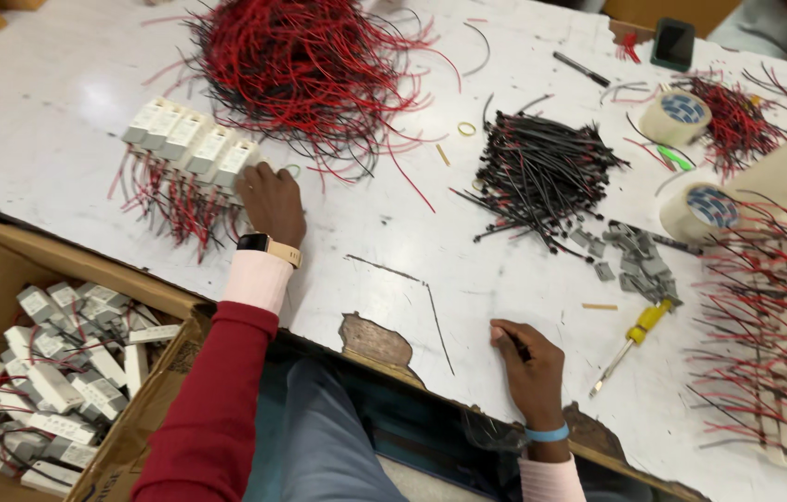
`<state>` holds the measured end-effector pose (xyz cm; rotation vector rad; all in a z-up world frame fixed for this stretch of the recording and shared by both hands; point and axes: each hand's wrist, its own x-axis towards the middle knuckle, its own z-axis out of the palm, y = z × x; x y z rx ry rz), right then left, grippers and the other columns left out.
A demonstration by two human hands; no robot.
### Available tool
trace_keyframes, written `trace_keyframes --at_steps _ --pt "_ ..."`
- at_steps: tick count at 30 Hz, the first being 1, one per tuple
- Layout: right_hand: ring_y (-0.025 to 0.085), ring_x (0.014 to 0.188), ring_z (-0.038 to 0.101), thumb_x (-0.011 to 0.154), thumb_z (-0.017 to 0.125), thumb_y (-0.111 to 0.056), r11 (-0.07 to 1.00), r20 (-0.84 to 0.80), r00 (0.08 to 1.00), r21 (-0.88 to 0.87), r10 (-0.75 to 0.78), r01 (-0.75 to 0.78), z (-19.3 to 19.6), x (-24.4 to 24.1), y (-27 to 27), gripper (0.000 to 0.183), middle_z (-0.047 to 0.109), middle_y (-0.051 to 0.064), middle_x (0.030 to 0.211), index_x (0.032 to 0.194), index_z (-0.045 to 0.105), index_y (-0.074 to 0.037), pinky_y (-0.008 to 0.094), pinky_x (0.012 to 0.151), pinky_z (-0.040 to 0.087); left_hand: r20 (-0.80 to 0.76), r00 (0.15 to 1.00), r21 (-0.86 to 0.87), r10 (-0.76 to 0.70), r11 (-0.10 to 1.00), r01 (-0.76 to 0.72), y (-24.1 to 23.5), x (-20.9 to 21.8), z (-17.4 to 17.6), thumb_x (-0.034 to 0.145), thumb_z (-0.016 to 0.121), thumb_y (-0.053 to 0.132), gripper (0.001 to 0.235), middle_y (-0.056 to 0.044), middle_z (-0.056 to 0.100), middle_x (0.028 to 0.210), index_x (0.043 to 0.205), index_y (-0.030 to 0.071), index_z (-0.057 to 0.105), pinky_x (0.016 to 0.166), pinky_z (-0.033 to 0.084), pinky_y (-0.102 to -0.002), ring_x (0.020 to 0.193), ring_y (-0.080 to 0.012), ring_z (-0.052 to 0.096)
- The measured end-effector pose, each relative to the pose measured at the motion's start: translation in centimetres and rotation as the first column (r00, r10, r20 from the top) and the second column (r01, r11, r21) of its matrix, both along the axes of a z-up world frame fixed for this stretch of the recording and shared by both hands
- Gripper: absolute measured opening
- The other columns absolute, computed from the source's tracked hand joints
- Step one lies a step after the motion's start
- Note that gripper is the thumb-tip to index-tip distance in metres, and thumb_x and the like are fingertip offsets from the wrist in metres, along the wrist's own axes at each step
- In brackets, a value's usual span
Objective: The person assembles small white electrical modules by inserting red and black wires into terminal blocks and tightening them with a yellow screwdriver. Completed units are placed into a cardboard box on the floor. The workspace contains piles of wires, loose components, and other tools.
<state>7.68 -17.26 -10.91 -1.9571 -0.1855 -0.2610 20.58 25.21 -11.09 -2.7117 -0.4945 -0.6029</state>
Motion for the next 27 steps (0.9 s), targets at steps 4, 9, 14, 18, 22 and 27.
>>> trace_keyframes --at_steps 4,9,14,18,22,27 --pt "0.013 0.074 0.071 0.091 0.074 -0.012 1.0 -0.028 1.0 -0.011 -0.01 0.01 -0.2 0.2 -0.1 0.019 0.077 0.008 0.082 0.106 0.079 -0.002 0.026 0.068 0.056 0.093 0.985 -0.225 -0.147 0.96 0.164 0.0 -0.3 0.8 0.076 0.083 0.019 0.043 -0.024 0.06 0.113 0.113 0.01 0.062 0.085 0.051 -0.054 0.107 -0.0434 0.057" --pt "0.013 0.075 0.074 0.09 0.074 -0.014 1.0 -0.046 0.999 0.004 -0.01 0.01 -0.8 0.4 -0.2 0.02 0.079 0.008 0.084 0.106 0.079 -0.004 0.026 0.068 0.058 0.106 0.987 -0.432 -0.117 0.889 0.152 -0.4 -0.7 0.2 0.08 0.083 0.025 0.053 -0.024 0.062 0.106 0.119 0.013 0.05 0.076 0.055 -0.054 0.101 -0.0453 0.063" --pt "0.013 0.075 0.075 0.09 0.074 -0.014 1.0 -0.051 0.999 0.008 0.0 0.0 -0.7 0.2 -0.3 0.019 0.08 0.007 0.084 0.106 0.079 -0.005 0.026 0.068 0.058 0.038 0.988 -0.54 -0.147 0.83 0.144 -4.3 -2.7 -0.1 0.085 0.08 0.026 0.05 -0.023 0.062 0.107 0.12 0.014 0.046 0.068 0.056 -0.054 0.09 -0.0436 0.067" --pt "0.011 0.075 0.074 0.09 0.073 -0.014 1.0 -0.017 1.0 0.024 0.014 -0.014 0.2 -0.1 0.0 0.019 0.079 0.006 0.085 0.106 0.078 -0.005 0.024 0.067 0.057 0.019 0.965 -0.728 -0.263 0.657 0.194 -11.6 -5.6 0.4 0.087 0.078 0.029 0.048 -0.019 0.063 0.108 0.12 0.017 0.046 0.071 0.057 -0.052 0.086 -0.0406 0.07" --pt "0.013 0.07 0.065 0.088 0.077 -0.019 0.999 -0.011 1.0 -0.038 -0.005 0.004 1.3 -0.6 0.2 0.027 0.078 0.004 0.089 0.114 0.078 -0.009 0.026 0.061 0.05 0.14 0.937 -0.875 -0.32 0.403 0.269 -20.4 -8.2 0.8 0.086 0.076 0.027 0.06 -0.019 0.065 0.118 0.134 0.019 0.042 0.076 0.057 -0.051 0.093 -0.043 0.071" --pt "0.013 0.085 0.064 0.072 0.087 -0.027 0.995 0.071 0.995 -0.071 0.073 -0.068 2.5 -0.9 0.2 0.059 0.071 0.002 0.115 0.127 0.068 -0.012 0.027 0.053 0.045 0.137 0.87 -0.973 -0.473 0.102 0.209 -25.2 -8.9 1.0 0.093 0.068 0.025 0.071 -0.025 0.068 0.116 0.152 0.012 0.031 0.09 0.056 -0.048 0.103 -0.0419 0.07"
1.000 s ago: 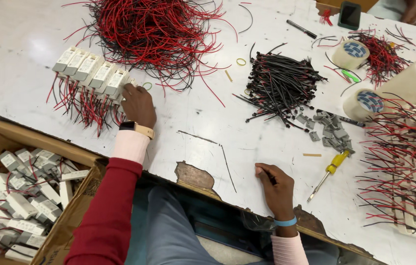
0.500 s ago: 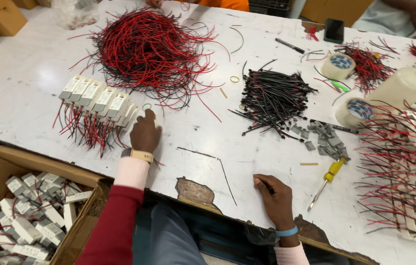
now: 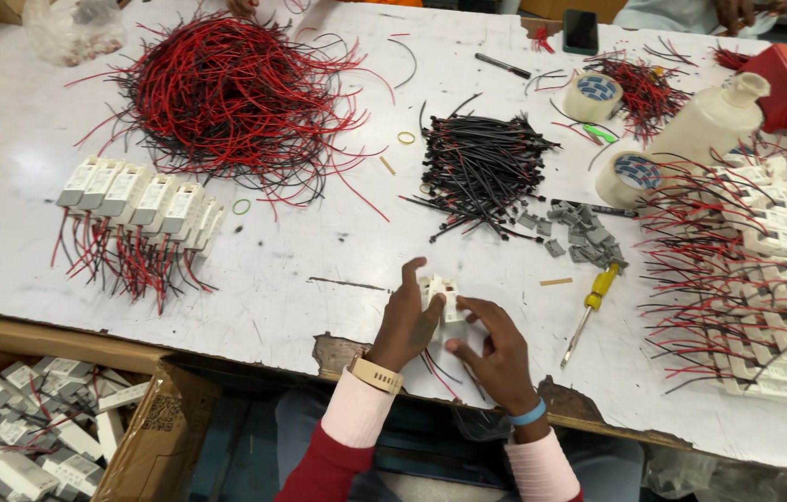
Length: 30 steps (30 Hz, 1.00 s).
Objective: The person assembles small white electrical modules by inserting red and black wires into terminal blocks and tightening them with a yellow screwdriver. Completed units are placed into a cardboard box on the floor. The workspace contains piles of wires, loose components, and other tools.
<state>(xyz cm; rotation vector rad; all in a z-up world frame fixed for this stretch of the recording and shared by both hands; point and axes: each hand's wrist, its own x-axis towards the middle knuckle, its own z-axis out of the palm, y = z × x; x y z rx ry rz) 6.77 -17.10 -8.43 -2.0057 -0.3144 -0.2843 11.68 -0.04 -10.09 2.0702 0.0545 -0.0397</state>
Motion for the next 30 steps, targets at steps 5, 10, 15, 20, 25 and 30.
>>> trace_keyframes --at_steps 5,10,15,20,25,30 --pt "0.017 0.097 0.067 0.072 0.089 -0.027 0.993 0.195 0.981 -0.116 -0.003 0.026 0.6 0.0 0.6 0.049 0.067 0.002 0.125 0.117 0.073 -0.013 0.029 0.068 0.053 0.297 0.95 0.04 0.1 0.992 -0.117 0.7 -0.8 -1.1 0.091 0.07 0.025 0.054 -0.022 0.068 0.125 0.139 0.007 0.054 0.097 0.052 -0.046 0.117 -0.0388 0.065" --pt "0.02 0.088 0.071 0.075 0.079 -0.01 0.991 -0.14 0.99 -0.135 0.004 -0.023 0.7 0.8 -0.2 0.032 0.069 -0.002 0.125 0.107 0.077 -0.016 0.034 0.065 0.055 0.424 0.904 0.28 0.054 0.941 -0.188 4.2 -1.7 -2.3 0.087 0.078 0.028 0.055 -0.03 0.056 0.133 0.133 0.001 0.062 0.089 0.054 -0.046 0.112 -0.0428 0.062" --pt "0.025 0.095 0.072 0.081 0.078 -0.007 0.964 -0.135 0.979 -0.197 0.151 -0.176 -0.1 2.4 -1.3 0.021 0.063 0.004 0.126 0.101 0.073 -0.011 0.037 0.079 0.057 -0.024 0.992 -0.176 0.127 0.976 -0.129 3.7 -2.5 -1.4 0.078 0.075 0.035 0.051 -0.012 0.056 0.129 0.121 0.008 0.069 0.068 0.062 -0.04 0.083 -0.0314 0.076" --pt "0.028 0.103 0.071 0.098 0.069 -0.018 0.918 0.051 0.992 -0.375 -0.119 0.129 -0.1 9.2 -2.4 0.013 0.068 0.004 0.126 0.111 0.072 -0.017 0.041 0.09 0.057 0.231 0.97 0.306 0.073 0.941 -0.143 -0.5 -5.2 0.8 0.078 0.081 0.051 0.054 -0.009 0.063 0.111 0.108 0.008 0.07 0.073 0.057 -0.041 0.093 -0.0297 0.069" --pt "0.036 0.098 0.064 0.082 0.075 -0.019 0.836 0.357 0.933 -0.496 -0.051 0.235 -0.4 16.2 -2.8 0.036 0.065 0.012 0.107 0.118 0.073 -0.014 0.045 0.074 0.053 0.297 0.954 0.2 0.037 0.975 -0.1 -0.6 -5.8 2.5 0.079 0.079 0.045 0.065 -0.016 0.056 0.131 0.125 0.003 0.061 0.082 0.055 -0.045 0.113 -0.0351 0.06" --pt "0.029 0.092 0.068 0.089 0.073 -0.015 0.757 0.325 0.942 -0.594 -0.081 0.27 -1.0 18.1 -2.8 0.009 0.073 0.004 0.093 0.096 0.078 -0.018 0.044 0.076 0.054 0.566 0.751 0.53 -0.341 0.848 -0.014 -0.3 -5.6 1.8 0.088 0.074 0.034 0.056 -0.017 0.05 0.151 0.137 0.009 0.062 0.11 0.031 -0.058 0.135 -0.0411 0.044"
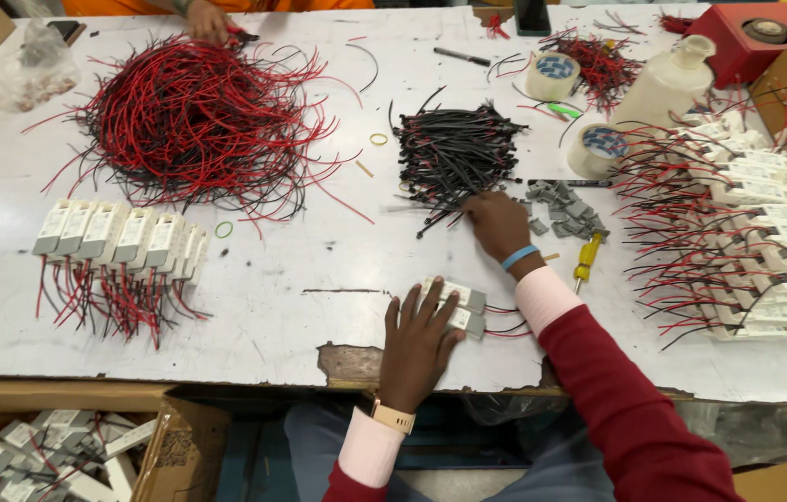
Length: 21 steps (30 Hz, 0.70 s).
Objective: The person assembles small white electrical modules by inserting red and black wires into terminal blocks and tightening them with a yellow screwdriver. Completed units are placed into a cardboard box on the floor. The workspace contains piles of wires, loose components, and other tools.
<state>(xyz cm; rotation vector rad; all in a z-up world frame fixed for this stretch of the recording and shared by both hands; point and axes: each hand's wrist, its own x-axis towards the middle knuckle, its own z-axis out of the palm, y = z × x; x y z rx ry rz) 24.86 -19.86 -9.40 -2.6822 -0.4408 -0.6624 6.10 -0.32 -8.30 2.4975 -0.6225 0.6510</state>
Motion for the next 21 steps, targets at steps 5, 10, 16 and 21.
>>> trace_keyframes --at_steps 5,10,16,21 --pt "0.024 0.082 0.068 0.085 0.078 -0.015 0.948 0.055 0.998 0.315 0.027 -0.043 0.3 -2.2 -2.2 0.008 0.077 0.005 0.089 0.093 0.078 -0.013 0.039 0.071 0.054 -0.153 0.988 -0.1 -0.035 0.995 0.02 0.4 -0.5 -1.0 0.092 0.074 0.032 0.052 -0.015 0.05 0.15 0.138 0.011 0.063 0.117 0.03 -0.057 0.136 -0.0376 0.044" --pt "0.008 0.078 0.069 0.088 0.078 -0.013 0.736 -0.164 0.965 0.676 0.206 -0.042 -1.3 -3.6 -4.7 0.016 0.076 0.003 0.09 0.102 0.075 -0.005 0.025 0.072 0.056 -0.111 0.993 -0.204 -0.044 0.979 0.02 0.6 0.1 -1.8 0.087 0.078 0.035 0.054 -0.017 0.052 0.149 0.133 0.01 0.066 0.115 0.032 -0.054 0.139 -0.0392 0.043" --pt "0.021 0.068 0.07 0.09 0.07 -0.012 0.816 -0.241 0.969 0.571 0.061 0.091 -2.7 -3.7 -5.9 0.014 0.076 0.012 0.084 0.1 0.075 -0.003 0.036 0.061 0.056 -0.179 0.984 -0.322 -0.004 0.945 -0.055 0.5 -0.1 -0.9 0.084 0.081 0.034 0.053 -0.014 0.054 0.147 0.128 0.007 0.067 0.114 0.036 -0.049 0.137 -0.037 0.047" --pt "0.037 0.072 0.07 0.093 0.063 -0.021 0.95 -0.123 0.966 0.192 -0.226 0.247 -2.2 -4.1 -5.5 0.016 0.074 0.016 0.076 0.098 0.076 -0.013 0.048 0.067 0.054 -0.267 0.964 -0.323 -0.007 0.943 -0.083 0.4 -0.3 -0.3 0.084 0.08 0.029 0.046 -0.012 0.055 0.143 0.123 0.006 0.069 0.109 0.038 -0.048 0.128 -0.0356 0.05"
